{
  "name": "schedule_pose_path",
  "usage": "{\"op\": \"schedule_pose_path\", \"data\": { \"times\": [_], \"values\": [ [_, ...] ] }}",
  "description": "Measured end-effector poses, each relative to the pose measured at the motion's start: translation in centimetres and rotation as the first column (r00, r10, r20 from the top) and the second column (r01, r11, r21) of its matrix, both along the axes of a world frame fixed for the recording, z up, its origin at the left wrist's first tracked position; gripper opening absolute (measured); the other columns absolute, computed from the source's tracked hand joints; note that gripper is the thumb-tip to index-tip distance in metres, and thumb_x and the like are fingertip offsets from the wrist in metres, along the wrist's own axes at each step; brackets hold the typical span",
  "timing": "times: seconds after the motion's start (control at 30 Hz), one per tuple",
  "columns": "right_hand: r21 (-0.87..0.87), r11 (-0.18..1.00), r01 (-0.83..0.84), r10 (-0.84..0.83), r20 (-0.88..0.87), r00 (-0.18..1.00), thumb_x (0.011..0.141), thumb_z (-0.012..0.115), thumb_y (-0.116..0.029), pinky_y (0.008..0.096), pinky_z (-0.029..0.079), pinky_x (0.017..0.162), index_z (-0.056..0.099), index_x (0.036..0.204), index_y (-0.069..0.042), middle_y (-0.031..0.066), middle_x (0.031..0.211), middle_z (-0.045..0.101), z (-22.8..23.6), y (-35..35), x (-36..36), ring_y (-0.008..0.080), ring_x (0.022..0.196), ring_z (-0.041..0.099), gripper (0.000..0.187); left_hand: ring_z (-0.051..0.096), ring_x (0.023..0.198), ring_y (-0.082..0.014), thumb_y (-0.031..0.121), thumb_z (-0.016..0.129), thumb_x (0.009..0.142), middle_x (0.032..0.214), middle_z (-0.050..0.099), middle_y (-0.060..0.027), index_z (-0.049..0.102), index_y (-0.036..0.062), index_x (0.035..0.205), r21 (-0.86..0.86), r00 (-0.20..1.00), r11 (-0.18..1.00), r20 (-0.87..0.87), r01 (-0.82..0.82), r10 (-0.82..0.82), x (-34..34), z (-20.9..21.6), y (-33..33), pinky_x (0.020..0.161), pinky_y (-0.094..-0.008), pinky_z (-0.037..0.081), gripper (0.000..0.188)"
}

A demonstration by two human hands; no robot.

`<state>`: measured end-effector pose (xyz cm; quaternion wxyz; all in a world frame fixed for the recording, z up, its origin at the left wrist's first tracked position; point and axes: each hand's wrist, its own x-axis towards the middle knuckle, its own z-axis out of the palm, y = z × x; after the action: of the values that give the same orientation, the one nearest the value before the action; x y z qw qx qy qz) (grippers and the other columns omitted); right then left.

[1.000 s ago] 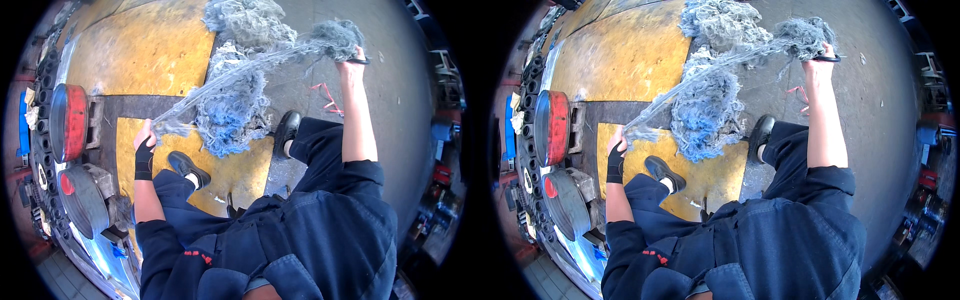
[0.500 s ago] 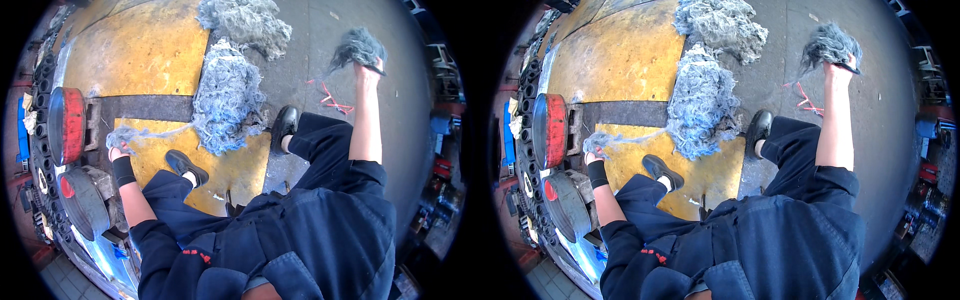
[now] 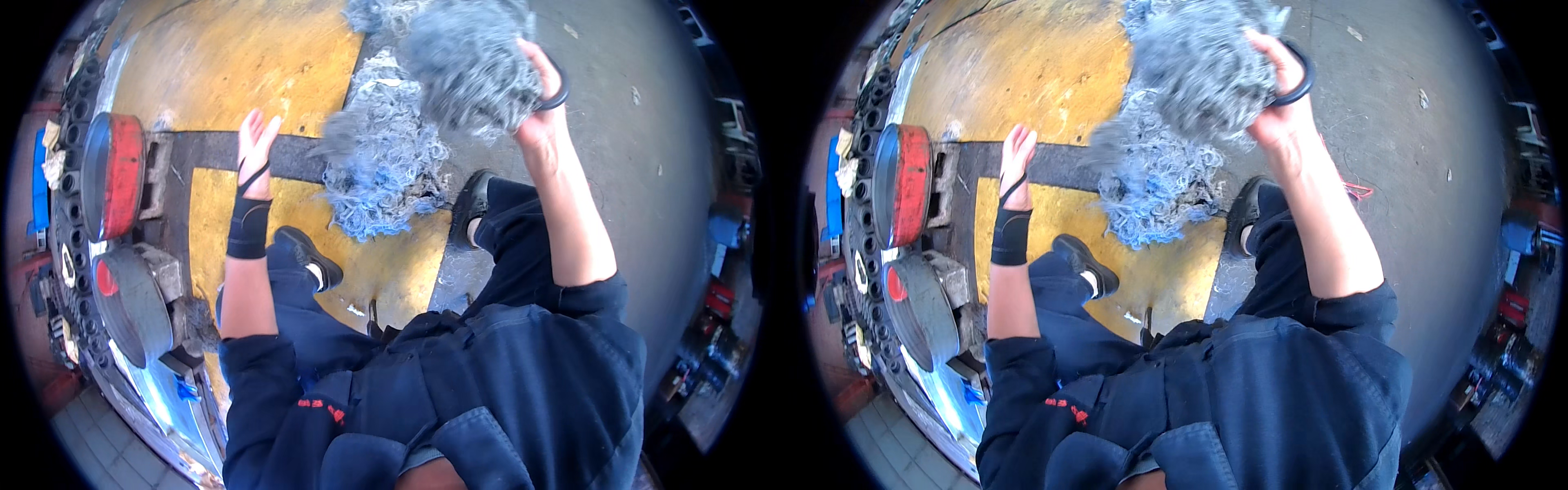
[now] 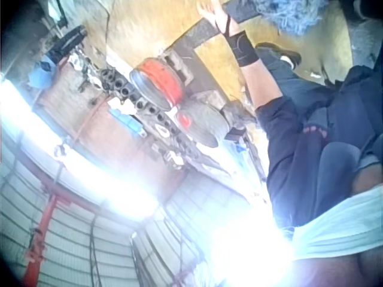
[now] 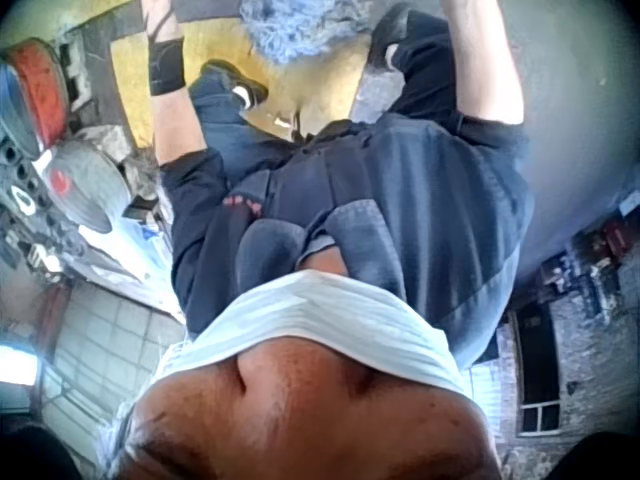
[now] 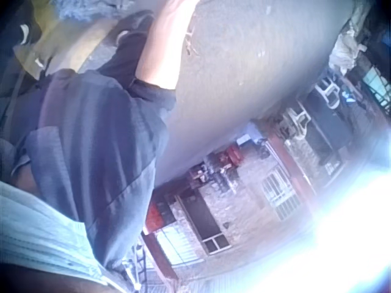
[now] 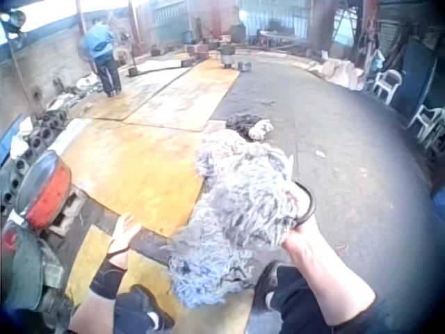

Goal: The person cuts into a clump of gray fibrous material with a pair of scissors, pulling off small sections and setting them aside on the floor.

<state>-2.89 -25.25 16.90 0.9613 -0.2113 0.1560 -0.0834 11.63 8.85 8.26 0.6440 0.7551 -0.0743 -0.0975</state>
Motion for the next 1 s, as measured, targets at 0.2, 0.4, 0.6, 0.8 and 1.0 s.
{"op": "schedule_pose_path", "data": {
  "times": [0.2, 0.4, 0.6, 0.8, 1.0],
  "values": [
    [0.299, 0.89, -0.344, 0.33, 0.098, 0.939, 0.081, 0.061, -0.013, 0.0367, 0.051, 0.081, 0.059, 0.098, 0.0, 0.0126, 0.096, 0.065, 1.3, 8.9, 1.2, 0.0229, 0.087, 0.063, 0.022, 0.034, 0.127, -0.0214, 0.038, 0.044, 0.093, 0.138, 0.037, -0.0099, 0.032, 0.0019, 0.135, -0.629, 0.876, 0.769, -0.303, 0.112, -0.375, -2.5, 1.1, -6.2, 0.105, -0.0362, 0.027, 0.057],
    [0.178, 0.964, -0.198, 0.195, 0.034, 0.98, 0.078, 0.066, -0.013, 0.0364, 0.053, 0.073, 0.059, 0.093, -0.002, 0.01, 0.087, 0.064, -0.2, 9.2, 4.1, 0.0213, 0.079, 0.063, 0.019, 0.056, 0.101, -0.0348, 0.049, 0.036, 0.092, 0.121, 0.051, -0.0197, 0.037, 0.0038, 0.132, -0.869, 0.509, 0.452, -0.303, 0.198, -0.805, -5.2, 0.5, -8.4, 0.091, -0.0517, 0.042, 0.06],
    [-0.417, 0.875, 0.247, -0.244, 0.061, 0.968, 0.074, 0.072, -0.012, 0.0346, 0.049, 0.072, 0.059, 0.096, 0.0, 0.0093, 0.091, 0.063, -1.7, 4.6, 6.4, 0.0221, 0.078, 0.062, 0.028, 0.052, 0.061, -0.0175, 0.042, 0.038, 0.094, 0.072, 0.053, -0.0057, 0.045, -0.0095, 0.118, -0.61, 0.537, 0.662, -0.414, 0.436, -0.735, -6.1, 1.8, -5.8, 0.079, -0.0406, 0.047, 0.057],
    [-0.923, 0.345, 0.171, -0.347, 0.044, 0.937, 0.073, 0.073, -0.016, 0.0346, 0.051, 0.071, 0.057, 0.098, 0.003, 0.0117, 0.088, 0.064, -2.3, 1.6, 5.6, 0.0218, 0.079, 0.063, 0.034, 0.053, 0.065, -0.0099, 0.02, 0.052, 0.09, 0.084, 0.06, -0.0062, 0.056, -0.0015, 0.111, -0.162, 0.681, 0.786, -0.416, 0.597, -0.603, -4.9, 2.2, -2.9, 0.061, -0.0258, 0.043, 0.03],
    [-0.86, -0.218, -0.461, -0.01, -0.47, 0.883, 0.068, 0.075, -0.027, 0.0335, 0.048, 0.061, 0.064, 0.08, 0.003, 0.0136, 0.067, 0.063, -3.4, 5.3, 5.5, 0.0187, 0.062, 0.061, 0.034, 0.055, 0.076, -0.0122, 0.011, 0.057, 0.086, 0.093, 0.061, -0.0049, 0.055, -0.0008, 0.11, -0.185, 0.843, 0.843, -0.105, 0.505, -0.527, -2.7, 4.1, -1.1, 0.074, -0.0269, 0.045, 0.028]
  ]
}}
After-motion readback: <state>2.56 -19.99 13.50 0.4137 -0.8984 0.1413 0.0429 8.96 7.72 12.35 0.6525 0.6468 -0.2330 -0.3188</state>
